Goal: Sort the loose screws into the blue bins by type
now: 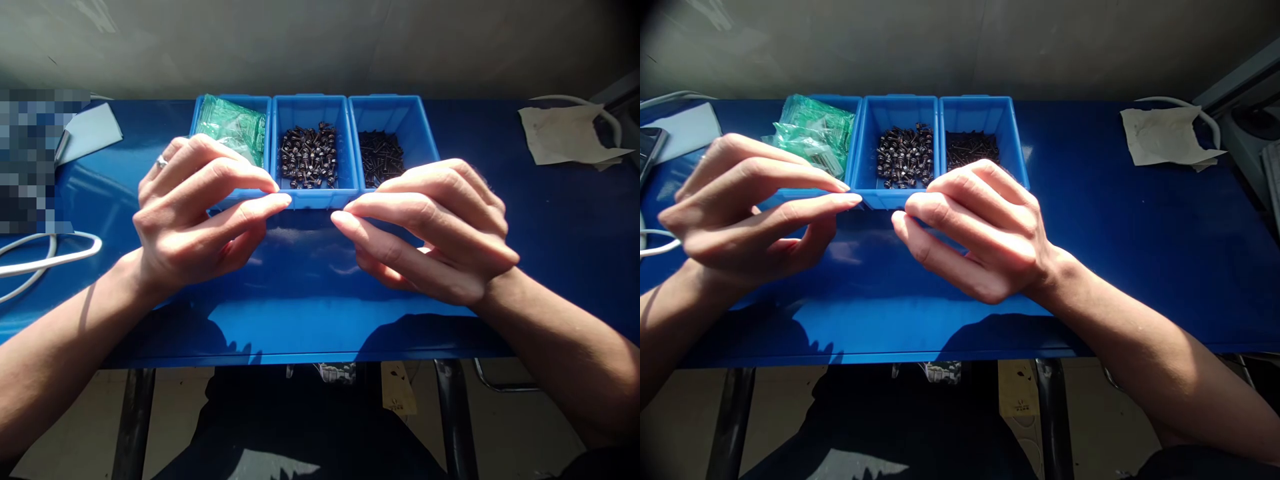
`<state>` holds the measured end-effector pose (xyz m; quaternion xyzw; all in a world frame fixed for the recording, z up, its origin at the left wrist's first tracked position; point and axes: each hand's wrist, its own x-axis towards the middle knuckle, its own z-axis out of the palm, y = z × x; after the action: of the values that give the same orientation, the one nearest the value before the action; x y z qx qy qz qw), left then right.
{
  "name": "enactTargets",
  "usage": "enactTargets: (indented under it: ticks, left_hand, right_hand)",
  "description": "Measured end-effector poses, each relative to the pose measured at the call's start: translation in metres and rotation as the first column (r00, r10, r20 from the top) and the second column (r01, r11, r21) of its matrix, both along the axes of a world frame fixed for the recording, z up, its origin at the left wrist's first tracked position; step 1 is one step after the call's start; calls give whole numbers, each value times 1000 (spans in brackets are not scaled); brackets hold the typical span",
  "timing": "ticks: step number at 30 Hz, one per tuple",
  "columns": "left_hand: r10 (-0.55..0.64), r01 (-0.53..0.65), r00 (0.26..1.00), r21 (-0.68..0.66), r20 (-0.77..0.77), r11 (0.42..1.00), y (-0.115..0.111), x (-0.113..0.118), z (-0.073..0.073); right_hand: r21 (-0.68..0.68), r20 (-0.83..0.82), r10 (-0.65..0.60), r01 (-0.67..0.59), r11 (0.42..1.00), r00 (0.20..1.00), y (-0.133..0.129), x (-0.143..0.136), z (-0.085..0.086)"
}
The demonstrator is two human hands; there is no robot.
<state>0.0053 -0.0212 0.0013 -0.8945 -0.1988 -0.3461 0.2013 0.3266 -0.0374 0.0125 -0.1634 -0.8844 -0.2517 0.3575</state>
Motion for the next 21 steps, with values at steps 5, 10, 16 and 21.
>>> enactTargets:
  ticks: [5, 10, 16, 21]
  left_hand:
    - [-41, 41, 999, 31, 10, 999, 3, 2, -1]
    - [7, -7, 1000, -14, 3, 1000, 0, 1, -2]
    - [12, -11, 1000, -32, 6, 999, -1, -2, -3]
    - [-21, 21, 1000, 9, 5, 1000, 2, 0, -3]
  right_hand:
    - [22, 6, -85, 85, 996, 996, -1, 3, -5]
    - [43, -13, -52, 52, 998, 999, -3, 2, -5]
    - [-8, -51, -14, 14, 1000, 999, -3, 0, -3]
    - [-237, -75, -86, 66, 969, 993, -1, 0, -2]
